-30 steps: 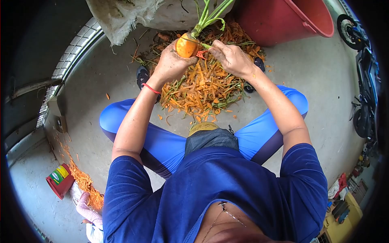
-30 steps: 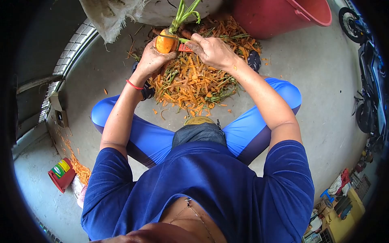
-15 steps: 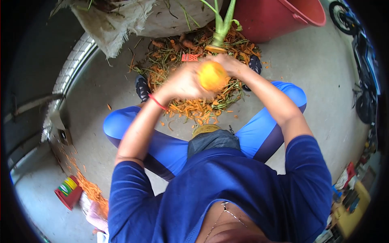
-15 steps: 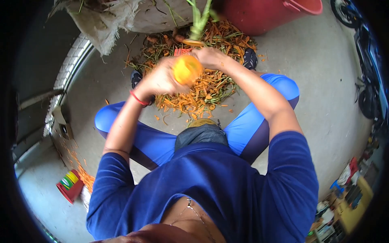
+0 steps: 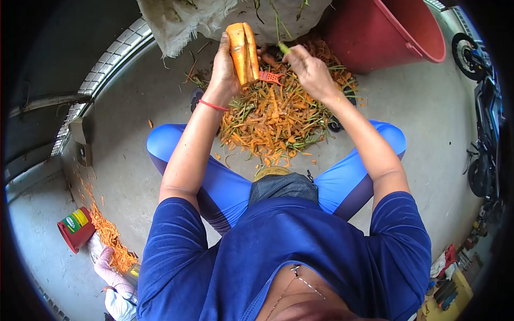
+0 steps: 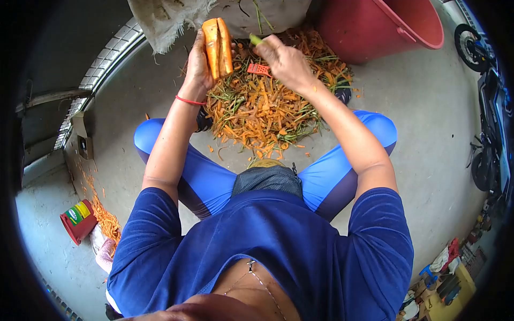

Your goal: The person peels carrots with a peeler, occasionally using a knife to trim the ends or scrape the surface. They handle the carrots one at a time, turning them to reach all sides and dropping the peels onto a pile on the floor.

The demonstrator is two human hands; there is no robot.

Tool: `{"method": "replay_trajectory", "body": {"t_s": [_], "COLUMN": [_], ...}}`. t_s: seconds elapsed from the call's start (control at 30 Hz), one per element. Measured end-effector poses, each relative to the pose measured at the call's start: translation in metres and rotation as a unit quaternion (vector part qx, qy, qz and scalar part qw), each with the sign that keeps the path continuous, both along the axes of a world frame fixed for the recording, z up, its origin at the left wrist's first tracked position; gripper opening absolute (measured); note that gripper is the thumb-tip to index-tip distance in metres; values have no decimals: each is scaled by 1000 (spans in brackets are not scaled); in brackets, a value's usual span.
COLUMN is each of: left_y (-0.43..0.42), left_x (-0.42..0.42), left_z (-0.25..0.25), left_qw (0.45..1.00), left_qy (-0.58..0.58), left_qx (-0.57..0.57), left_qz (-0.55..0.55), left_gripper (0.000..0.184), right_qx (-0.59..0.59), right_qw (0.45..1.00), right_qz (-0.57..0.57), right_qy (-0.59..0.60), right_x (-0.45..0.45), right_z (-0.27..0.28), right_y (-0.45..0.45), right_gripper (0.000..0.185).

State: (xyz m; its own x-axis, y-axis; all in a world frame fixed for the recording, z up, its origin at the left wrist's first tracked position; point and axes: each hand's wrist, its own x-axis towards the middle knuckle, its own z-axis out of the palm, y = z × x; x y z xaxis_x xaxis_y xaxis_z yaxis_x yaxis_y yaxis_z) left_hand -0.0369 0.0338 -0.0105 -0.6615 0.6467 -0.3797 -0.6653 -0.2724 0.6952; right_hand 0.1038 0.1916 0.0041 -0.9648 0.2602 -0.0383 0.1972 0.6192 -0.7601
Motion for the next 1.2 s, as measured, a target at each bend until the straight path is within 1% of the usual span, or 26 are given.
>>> {"method": "replay_trajectory", "body": {"t_s": [0.03, 0.07, 0.1, 0.13, 0.17, 0.2, 0.3, 0.33, 0.43, 0.53, 0.63, 0.73, 0.83, 0.97, 1.07, 1.1, 1.17, 1.2], "left_y": [3, 5, 7, 9, 11, 11, 7, 7, 7, 3, 0, 0, 5, 5, 5, 7, 4, 3], "left_x": [1, -2, 0, 3, 5, 15, 7, 7, 8, 4, 6, 9, 11, 9, 17, 21, 15, 12], "left_z": [-2, -11, -12, -13, -13, 5, -1, 1, 5, -4, -1, 6, 2, -5, 1, 3, 2, 2], "left_qw": [1000, 999, 1000, 999, 998, 997, 997, 998, 999, 1000, 999, 1000, 1000, 999, 997, 998, 997, 998], "left_qy": [4, -14, 5, 23, 43, 51, 1, 15, 13, -12, -3, -9, -20, -20, -34, -34, -20, -8], "left_qx": [6, 30, 21, 10, 0, -25, 80, 55, 25, 25, 29, 6, 4, -6, -27, -21, -28, -33], "left_qz": [6, 5, 14, 25, 36, 57, 13, 13, 33, -2, -29, -18, -16, -24, -62, -50, -73, -57], "left_gripper": [53, 55, 56, 56, 57, 51, 46, 44, 48, 50, 46, 48, 51, 52, 54, 55, 56, 56], "right_qx": [31, 72, 110, 102, 119, 137, 165, 171, 188, 203, 227, 253, 278, 281, 282, 281, 259, 238], "right_qw": [998, 994, 988, 991, 987, 984, 976, 973, 967, 962, 958, 954, 944, 948, 951, 947, 952, 958], "right_qz": [12, 18, 23, 20, 27, 35, 61, 69, 86, 84, 89, 93, 68, 67, 31, 35, 35, 43], "right_qy": [53, 79, 102, 90, 100, 109, 131, 138, 150, 165, 150, 134, 165, 134, 120, 151, 161, 152], "right_x": [2, 3, 6, 7, 7, 7, 9, 10, 11, 10, 9, 8, 3, 0, -6, -8, -6, -5], "right_z": [-4, -4, -5, -3, -3, -2, -1, 0, -2, -6, -8, -9, -10, -16, -13, -14, -15, -17], "right_y": [-5, -8, -11, -12, -11, -11, -8, -8, -7, -5, -2, 1, 8, 12, 24, 29, 26, 22], "right_gripper": [57, 52, 46, 36, 36, 35, 33, 32, 32, 32, 32, 33, 30, 29, 30, 31, 33, 33]}}
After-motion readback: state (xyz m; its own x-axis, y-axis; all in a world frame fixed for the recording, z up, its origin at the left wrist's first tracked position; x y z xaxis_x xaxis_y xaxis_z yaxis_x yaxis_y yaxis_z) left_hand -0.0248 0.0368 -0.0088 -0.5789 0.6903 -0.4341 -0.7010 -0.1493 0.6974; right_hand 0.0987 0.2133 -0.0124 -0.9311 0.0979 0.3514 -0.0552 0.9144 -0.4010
